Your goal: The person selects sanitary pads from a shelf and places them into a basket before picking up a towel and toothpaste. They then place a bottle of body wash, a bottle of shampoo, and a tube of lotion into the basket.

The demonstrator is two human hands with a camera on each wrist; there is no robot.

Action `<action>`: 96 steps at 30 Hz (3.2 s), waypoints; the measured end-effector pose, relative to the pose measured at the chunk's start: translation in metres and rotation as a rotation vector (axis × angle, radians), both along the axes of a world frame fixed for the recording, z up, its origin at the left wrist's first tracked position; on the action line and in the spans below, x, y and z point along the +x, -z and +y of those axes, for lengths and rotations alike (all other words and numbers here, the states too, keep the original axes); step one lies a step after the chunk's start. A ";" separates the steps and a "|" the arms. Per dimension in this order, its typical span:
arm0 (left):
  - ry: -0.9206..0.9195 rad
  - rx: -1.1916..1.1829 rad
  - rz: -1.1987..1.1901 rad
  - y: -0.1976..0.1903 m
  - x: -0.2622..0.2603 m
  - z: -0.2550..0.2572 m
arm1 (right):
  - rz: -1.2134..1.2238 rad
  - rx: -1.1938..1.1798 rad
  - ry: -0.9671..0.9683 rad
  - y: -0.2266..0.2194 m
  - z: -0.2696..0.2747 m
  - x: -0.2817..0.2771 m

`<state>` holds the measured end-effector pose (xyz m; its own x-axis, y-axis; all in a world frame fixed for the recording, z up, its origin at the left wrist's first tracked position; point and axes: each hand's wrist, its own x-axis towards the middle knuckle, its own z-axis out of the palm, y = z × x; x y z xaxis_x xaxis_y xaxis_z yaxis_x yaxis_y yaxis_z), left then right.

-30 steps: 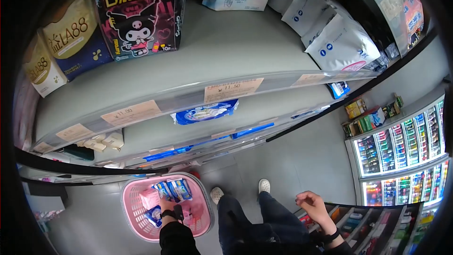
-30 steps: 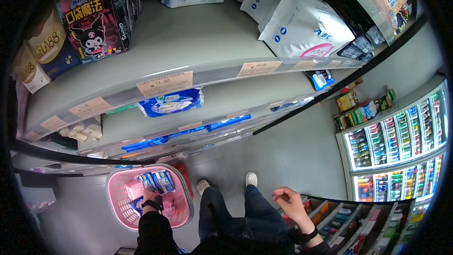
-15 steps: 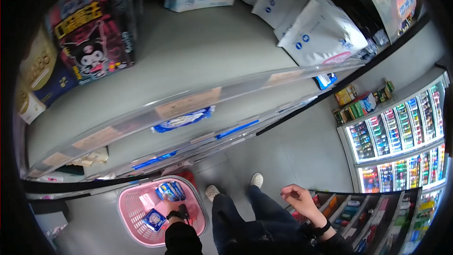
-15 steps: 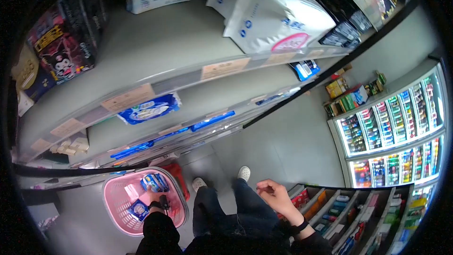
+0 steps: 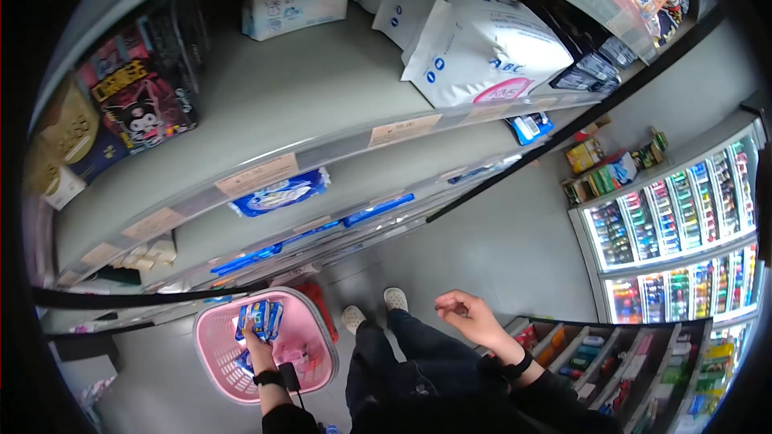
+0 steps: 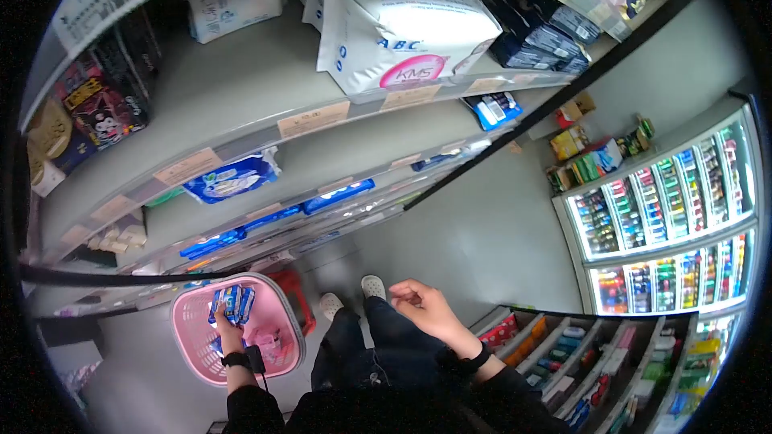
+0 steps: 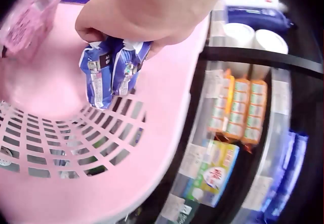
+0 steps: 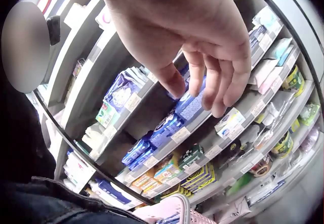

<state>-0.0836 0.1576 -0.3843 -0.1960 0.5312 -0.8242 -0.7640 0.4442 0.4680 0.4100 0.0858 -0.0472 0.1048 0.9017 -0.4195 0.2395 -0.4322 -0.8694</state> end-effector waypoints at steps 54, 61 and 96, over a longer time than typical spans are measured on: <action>0.781 0.620 -0.009 -0.413 0.282 -0.015 | 0.624 0.362 -0.238 -0.077 0.046 0.046; 0.720 0.775 0.173 -0.418 0.289 -0.011 | 0.417 0.334 -0.367 -0.075 0.063 0.018; 0.382 0.961 0.202 -0.400 0.226 0.049 | 0.497 0.486 -0.175 -0.066 0.150 -0.069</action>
<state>0.1423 0.2065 0.0153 0.0358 0.9993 0.0060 -0.5198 0.0135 0.8542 0.3408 0.2354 0.0189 -0.1577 0.9848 0.0732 -0.2043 0.0400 -0.9781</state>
